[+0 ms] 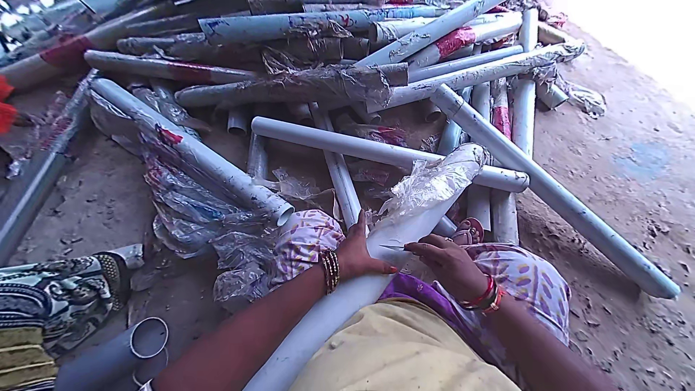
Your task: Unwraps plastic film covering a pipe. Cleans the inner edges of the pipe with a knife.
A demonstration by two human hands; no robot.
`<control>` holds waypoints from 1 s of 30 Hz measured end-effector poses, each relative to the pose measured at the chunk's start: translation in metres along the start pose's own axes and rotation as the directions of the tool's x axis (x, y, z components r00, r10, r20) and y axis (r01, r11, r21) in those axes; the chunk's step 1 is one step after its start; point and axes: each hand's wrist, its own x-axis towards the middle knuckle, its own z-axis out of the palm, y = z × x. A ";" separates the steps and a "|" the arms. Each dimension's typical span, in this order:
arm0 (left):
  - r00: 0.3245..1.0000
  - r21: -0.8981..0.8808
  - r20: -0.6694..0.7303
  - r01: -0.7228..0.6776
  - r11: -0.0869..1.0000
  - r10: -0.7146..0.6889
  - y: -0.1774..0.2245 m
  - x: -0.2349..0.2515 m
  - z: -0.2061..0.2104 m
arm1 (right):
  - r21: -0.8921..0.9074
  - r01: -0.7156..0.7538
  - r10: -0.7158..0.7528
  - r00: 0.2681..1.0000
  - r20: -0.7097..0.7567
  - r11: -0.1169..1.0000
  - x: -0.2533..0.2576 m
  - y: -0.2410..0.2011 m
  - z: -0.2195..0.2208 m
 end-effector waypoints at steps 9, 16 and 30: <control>0.995 -0.101 -0.017 -0.104 0.989 0.102 -0.010 0.003 -0.001 | -0.251 0.047 -0.094 0.979 -0.181 0.967 -0.009 -0.005 0.019; 0.992 -0.132 -0.010 -0.124 0.983 0.124 -0.015 0.003 -0.004 | -0.347 0.035 -0.120 0.966 -0.228 0.937 -0.005 -0.010 0.026; 0.991 -0.034 -0.036 -0.127 0.991 0.126 -0.009 -0.002 -0.001 | -0.506 -0.001 -0.111 0.975 -0.191 0.863 0.009 -0.016 0.027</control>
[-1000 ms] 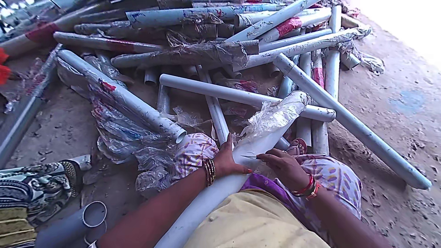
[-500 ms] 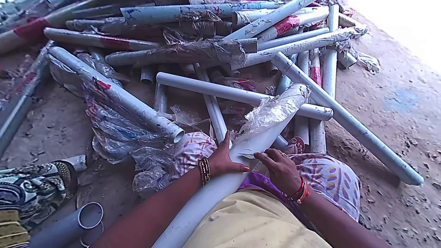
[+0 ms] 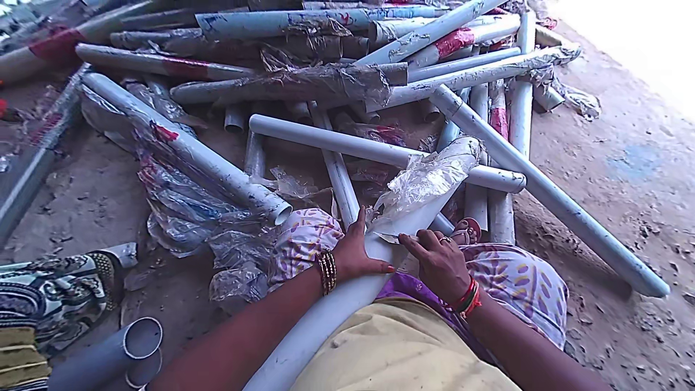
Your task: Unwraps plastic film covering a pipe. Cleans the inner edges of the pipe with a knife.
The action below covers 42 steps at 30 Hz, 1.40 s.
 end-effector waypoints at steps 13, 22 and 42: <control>0.993 0.101 0.008 0.116 0.988 -0.117 0.009 0.003 0.005 | 0.035 -0.231 0.215 0.943 0.253 0.972 0.024 -0.008 -0.006; 0.981 0.108 0.016 0.191 0.976 -0.194 0.016 0.007 0.008 | 0.450 -0.282 0.114 0.924 0.364 0.848 0.006 0.006 -0.022; 0.980 0.125 0.042 0.187 0.974 -0.193 0.016 0.012 0.011 | 0.456 -0.465 0.196 0.831 0.520 0.759 0.024 0.030 -0.023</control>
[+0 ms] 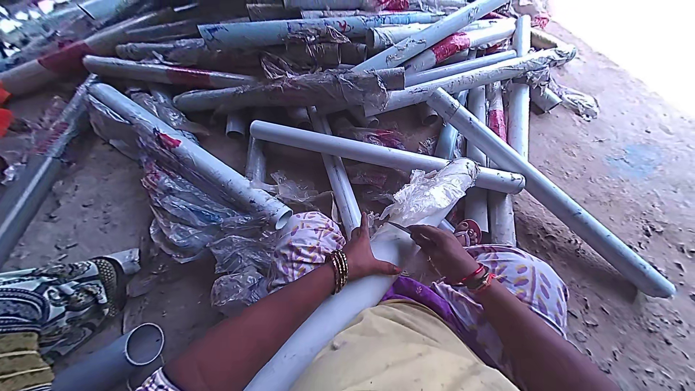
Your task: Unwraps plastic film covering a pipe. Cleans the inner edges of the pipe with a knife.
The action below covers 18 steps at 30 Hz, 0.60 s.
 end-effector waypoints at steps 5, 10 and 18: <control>1.000 -0.086 0.006 -0.024 0.996 0.025 -0.004 -0.002 -0.003 | -0.041 0.184 -0.189 0.968 -0.164 0.982 -0.033 0.016 0.018; 0.995 -0.149 -0.013 -0.095 0.984 0.094 -0.008 -0.004 -0.005 | -0.393 0.278 -0.408 0.862 -0.300 0.877 -0.033 0.019 0.034; 0.994 0.004 -0.015 -0.109 0.994 0.109 -0.006 -0.009 0.001 | -0.536 0.092 -0.238 0.948 -0.211 0.839 -0.001 0.003 0.011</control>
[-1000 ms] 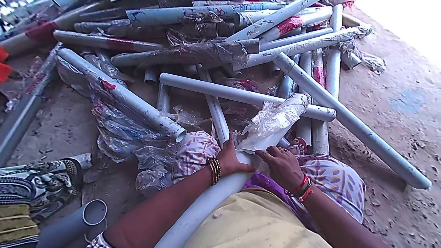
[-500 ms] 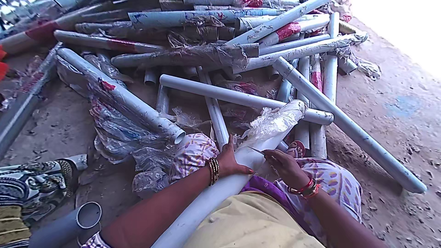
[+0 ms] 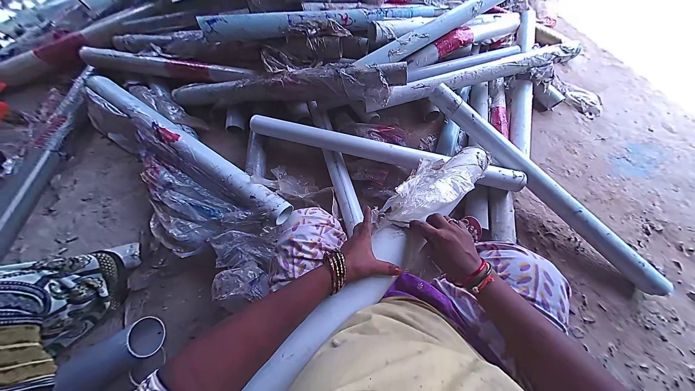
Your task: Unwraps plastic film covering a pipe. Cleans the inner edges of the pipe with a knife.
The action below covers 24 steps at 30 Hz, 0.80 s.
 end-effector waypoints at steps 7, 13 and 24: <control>0.998 -0.078 -0.007 0.067 0.995 -0.068 -0.001 0.007 -0.003 | 0.212 0.102 -0.078 0.990 -0.119 0.972 -0.020 -0.006 0.008; 0.999 -0.055 -0.015 0.038 0.998 -0.039 0.003 0.004 -0.001 | -0.073 0.139 -0.145 0.985 -0.093 0.988 -0.005 -0.010 0.007; 0.942 -0.546 -0.320 -0.096 0.832 -0.102 -0.007 0.010 0.001 | 0.623 -0.260 0.096 0.954 0.283 0.738 0.010 0.014 -0.012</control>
